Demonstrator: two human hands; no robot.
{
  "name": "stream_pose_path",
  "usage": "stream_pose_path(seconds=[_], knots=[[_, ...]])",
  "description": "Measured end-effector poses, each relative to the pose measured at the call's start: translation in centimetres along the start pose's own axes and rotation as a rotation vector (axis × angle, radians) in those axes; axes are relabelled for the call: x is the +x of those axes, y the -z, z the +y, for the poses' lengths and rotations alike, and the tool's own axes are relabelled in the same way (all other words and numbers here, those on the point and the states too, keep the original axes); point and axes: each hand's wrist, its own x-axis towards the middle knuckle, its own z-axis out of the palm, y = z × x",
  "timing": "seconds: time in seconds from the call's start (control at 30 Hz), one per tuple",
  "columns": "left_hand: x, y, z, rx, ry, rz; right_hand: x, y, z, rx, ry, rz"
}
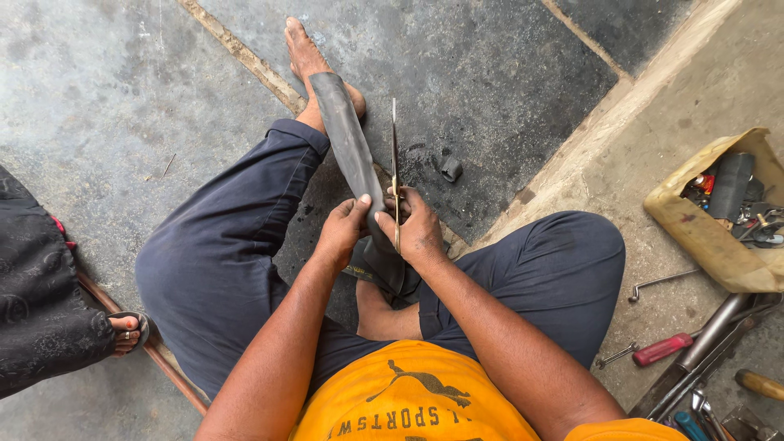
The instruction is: The person sits on the floor and uses a pair of scissors to cut a long, flexible rubber strip into smaller pieces. The person holds the strip with one hand and cuts it with the other, occasionally adjusting the strip's position.
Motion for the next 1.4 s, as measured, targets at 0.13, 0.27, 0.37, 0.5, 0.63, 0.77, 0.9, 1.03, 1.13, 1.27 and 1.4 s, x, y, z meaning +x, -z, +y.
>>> stream_pose_path(seconds=[0.13, 0.27, 0.37, 0.5, 0.63, 0.77, 0.9, 1.03, 1.13, 1.27, 1.4], knots=[[-0.7, -0.4, 0.3, 0.026, -0.002, 0.042, 0.2, -0.1, 0.3, 0.018, 0.009, -0.015], [-1.2, -0.9, 1.2, 0.15, -0.014, 0.148, 0.7, 0.1, 1.5, -0.028, -0.123, 0.018], [-1.8, -1.2, 1.5, 0.126, -0.074, 0.198, 0.7, -0.1, 2.5, 0.099, -0.172, 0.041], [-1.8, -1.1, 2.0, -0.174, -0.185, 0.212, 0.9, -0.7, 2.9, 0.235, -0.209, 0.02], [-2.1, -0.5, 1.8, -0.41, -0.1, 0.167, 0.3, -0.9, 2.5, 0.362, -0.163, -0.044], [-2.8, -0.2, 2.4, -0.399, -0.183, -0.024, 0.0, 0.1, 1.7, 0.574, -0.211, -0.15], [-4.5, -1.3, 4.5, -0.364, -0.187, -0.154, -0.3, 2.3, 0.6, 0.622, -0.023, -0.21], [-6.3, -4.0, 9.0, -0.217, -0.268, -0.278, 0.2, 6.1, -1.8, 0.777, 0.078, -0.179], [-8.3, -6.8, 13.0, 0.13, -0.367, -0.26, 0.1, 9.9, -4.1, 0.602, 0.203, -0.085], [-10.1, -11.5, 18.4, 0.485, -0.484, -0.116, -0.2, 15.7, -7.2, 0.546, 0.364, -0.038], [-12.1, -15.4, 23.0, 0.632, -0.844, -0.001, -0.7, 20.6, -11.1, 0.573, 0.526, 0.003]])
